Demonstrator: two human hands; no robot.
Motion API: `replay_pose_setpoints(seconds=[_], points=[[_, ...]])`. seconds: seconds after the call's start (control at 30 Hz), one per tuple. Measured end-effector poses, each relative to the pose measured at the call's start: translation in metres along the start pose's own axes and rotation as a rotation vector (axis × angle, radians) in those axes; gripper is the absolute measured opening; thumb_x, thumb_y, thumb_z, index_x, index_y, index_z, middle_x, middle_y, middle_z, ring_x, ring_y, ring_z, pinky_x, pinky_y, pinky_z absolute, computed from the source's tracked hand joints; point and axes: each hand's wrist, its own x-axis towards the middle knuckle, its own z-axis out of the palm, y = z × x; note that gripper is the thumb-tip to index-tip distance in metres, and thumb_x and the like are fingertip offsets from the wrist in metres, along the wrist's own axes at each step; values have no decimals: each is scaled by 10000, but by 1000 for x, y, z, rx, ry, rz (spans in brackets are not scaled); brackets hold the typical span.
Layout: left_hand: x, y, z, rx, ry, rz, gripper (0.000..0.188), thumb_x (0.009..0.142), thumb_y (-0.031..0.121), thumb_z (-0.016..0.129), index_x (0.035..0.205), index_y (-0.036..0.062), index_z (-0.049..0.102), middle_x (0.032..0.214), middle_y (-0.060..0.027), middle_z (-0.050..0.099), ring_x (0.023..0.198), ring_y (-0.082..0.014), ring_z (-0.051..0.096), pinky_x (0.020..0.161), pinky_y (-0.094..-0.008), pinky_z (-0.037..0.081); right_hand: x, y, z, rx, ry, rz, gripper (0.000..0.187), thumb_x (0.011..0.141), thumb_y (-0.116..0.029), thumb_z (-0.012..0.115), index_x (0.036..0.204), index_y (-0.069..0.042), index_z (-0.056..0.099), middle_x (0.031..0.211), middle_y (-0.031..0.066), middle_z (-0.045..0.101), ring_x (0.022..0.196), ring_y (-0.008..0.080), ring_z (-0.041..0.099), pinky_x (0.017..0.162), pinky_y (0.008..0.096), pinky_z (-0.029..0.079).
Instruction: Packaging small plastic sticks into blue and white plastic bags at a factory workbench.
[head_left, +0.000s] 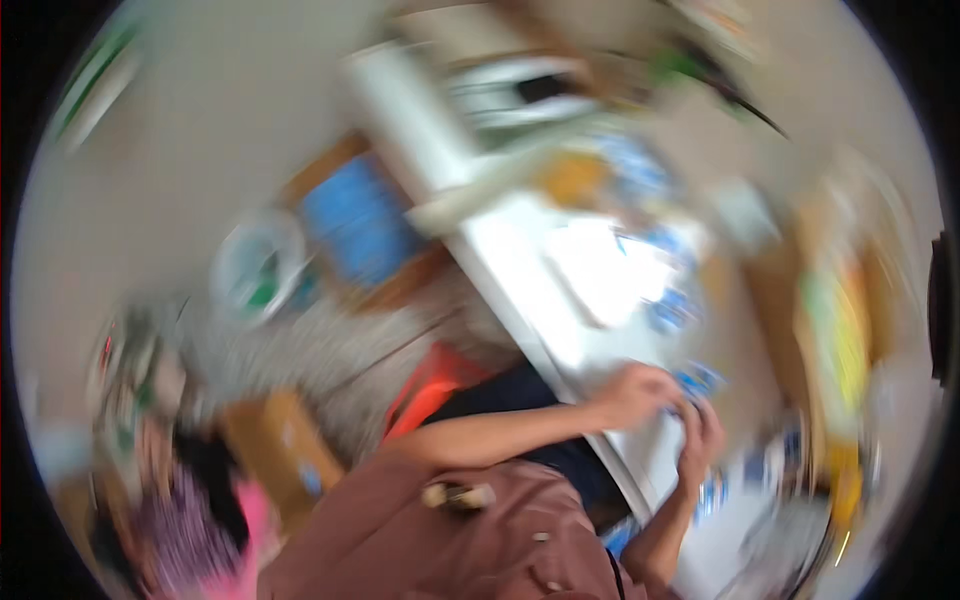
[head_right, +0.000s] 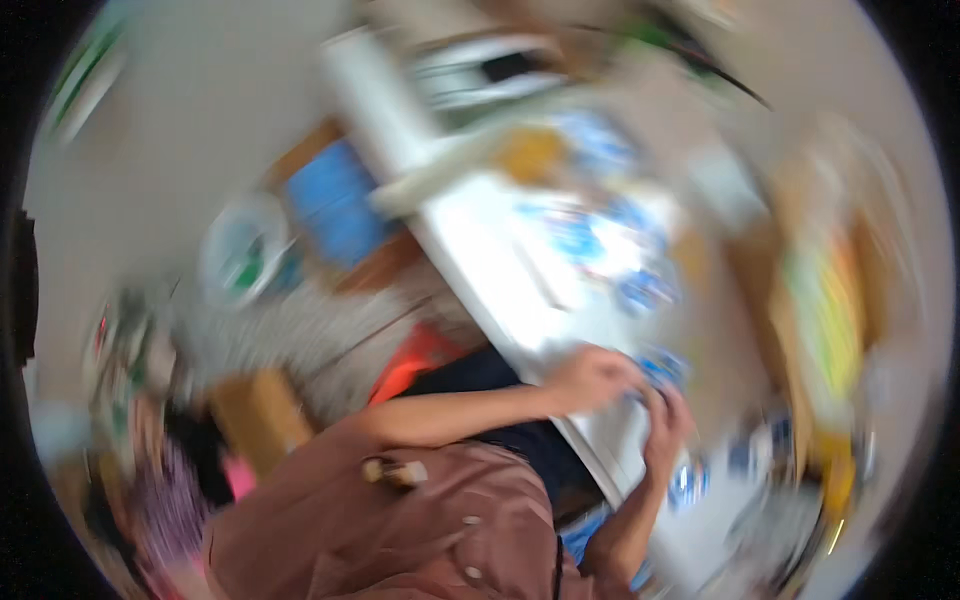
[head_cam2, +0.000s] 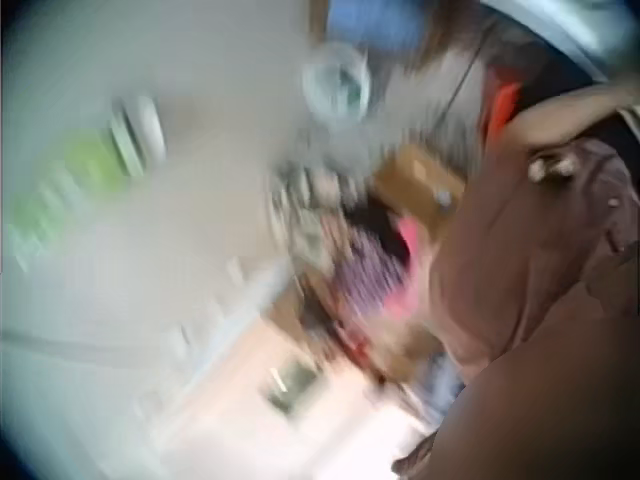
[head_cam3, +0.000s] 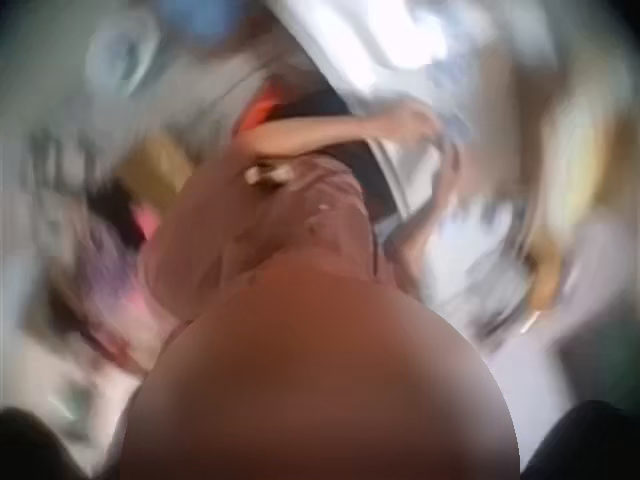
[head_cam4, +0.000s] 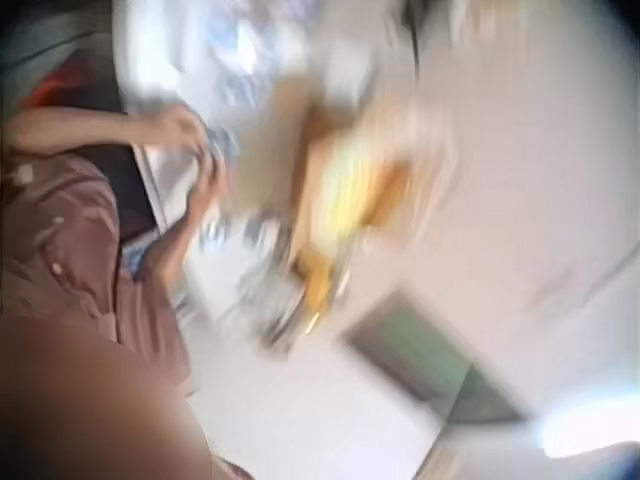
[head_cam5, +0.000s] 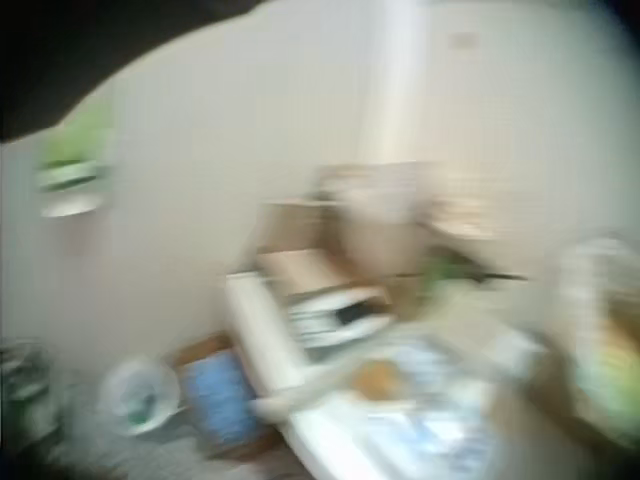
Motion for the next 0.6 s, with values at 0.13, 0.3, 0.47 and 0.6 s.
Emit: replay_pose_setpoints(seconds=[0.13, 0.3, 0.47, 0.6], points=[[1, 18, -18, 285, 63, -93, 266, 940, 216, 655, 826, -18, 707, 590, 15, 543, 570, -30, 420, 494, -244, 342, 1, -43, -63, -208, 101, -268, 147, 917, -88, 595, 939, 39, 665, 865, 86, 676, 800, 170, 615, 737, 280, 479], [27, 32, 38, 283, -139, -176, 288, 929, 215, 675, 832, -56, 685, 642, -13, 616, 616, -29, 485, 523, -230, 388, -19, -104, -215, -325, 723, -290, 218, 957, -143, 562, 907, 46, 659, 813, 61, 658, 748, 140, 598, 715, 257, 470], [36, 24, 52, 390, -230, -209, 279, 923, 217, 677, 869, -56, 703, 665, -54, 657, 627, -51, 527, 551, -248, 428, 65, -89, -331, -563, 679, -104, 314, 965, -216, 547, 1012, 74, 656, 804, 84, 668, 740, 154, 632, 704, 282, 502], [37, 9, 53, 364, -253, -194, 257, 919, 203, 674, 889, -49, 715, 694, -93, 685, 647, -71, 563, 583, -263, 461, 151, -40, -397, -990, 461, 135, 301, 915, -225, 549, 929, 48, 674, 759, 165, 674, 727, 211, 666, 669, 340, 536]])
